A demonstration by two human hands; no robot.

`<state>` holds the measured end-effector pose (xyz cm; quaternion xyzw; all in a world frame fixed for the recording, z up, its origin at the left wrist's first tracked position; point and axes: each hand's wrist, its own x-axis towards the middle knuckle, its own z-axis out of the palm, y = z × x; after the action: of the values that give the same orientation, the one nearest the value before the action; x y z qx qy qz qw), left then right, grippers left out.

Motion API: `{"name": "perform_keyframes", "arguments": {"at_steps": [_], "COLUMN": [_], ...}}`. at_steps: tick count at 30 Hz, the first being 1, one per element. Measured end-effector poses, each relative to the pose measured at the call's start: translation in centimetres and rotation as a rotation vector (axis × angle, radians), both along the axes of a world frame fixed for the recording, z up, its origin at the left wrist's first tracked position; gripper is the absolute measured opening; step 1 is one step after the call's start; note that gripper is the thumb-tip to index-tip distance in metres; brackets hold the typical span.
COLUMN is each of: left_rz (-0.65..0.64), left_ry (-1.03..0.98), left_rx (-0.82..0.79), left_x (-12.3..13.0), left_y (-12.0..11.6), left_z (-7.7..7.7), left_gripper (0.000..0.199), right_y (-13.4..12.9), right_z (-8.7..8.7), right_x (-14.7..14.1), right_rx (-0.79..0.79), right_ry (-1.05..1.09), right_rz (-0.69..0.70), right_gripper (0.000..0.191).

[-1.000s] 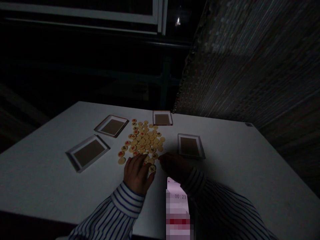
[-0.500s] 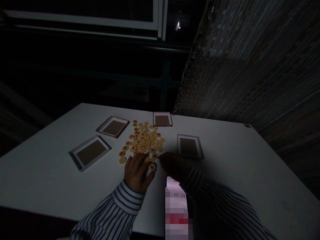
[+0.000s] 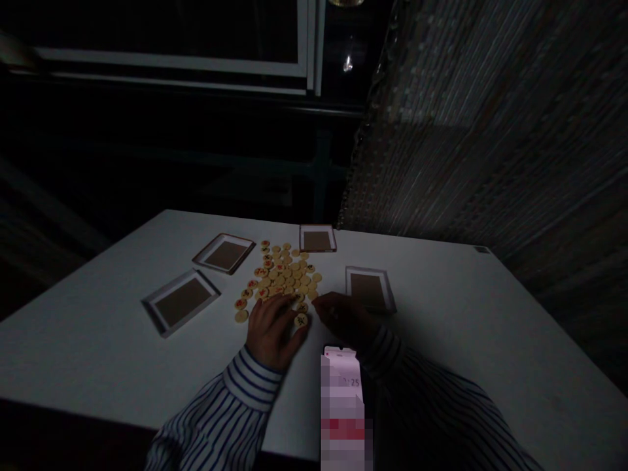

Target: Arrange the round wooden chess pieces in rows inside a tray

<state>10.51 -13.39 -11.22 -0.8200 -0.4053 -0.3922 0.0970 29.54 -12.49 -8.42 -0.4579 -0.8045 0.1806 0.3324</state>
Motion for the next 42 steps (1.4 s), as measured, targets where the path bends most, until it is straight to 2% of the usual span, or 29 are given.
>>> {"name": "perform_keyframes", "arguments": {"at_steps": [10,18,35,42], "left_rz": [-0.024,-0.048,-0.123,-0.153], "left_ry": [-0.01,-0.079,-0.02,-0.02], "left_rx": [0.016,0.012,-0.08,-0.13], "left_x": [1.1,3.2,6.3,7.5], "left_y": [1.1,1.2,1.8,2.2], "left_z": [1.1,2.0,2.7,2.3], "left_gripper": [0.029,0.026,0.023,0.024], "right_y": [-0.6,-0.9,-1.9,-1.7], "right_z": [0.7,0.7,0.8,0.0], "right_x": [2.0,3.7,7.3,9.3], "right_rx": [0.037,0.084,-0.004,-0.017], "right_ry": [0.072,0.072,0.143,0.155], "right_rz": [-0.052,-0.081,-0.268,-0.355], "right_gripper": [0.018,0.017,0.017,0.017]}}
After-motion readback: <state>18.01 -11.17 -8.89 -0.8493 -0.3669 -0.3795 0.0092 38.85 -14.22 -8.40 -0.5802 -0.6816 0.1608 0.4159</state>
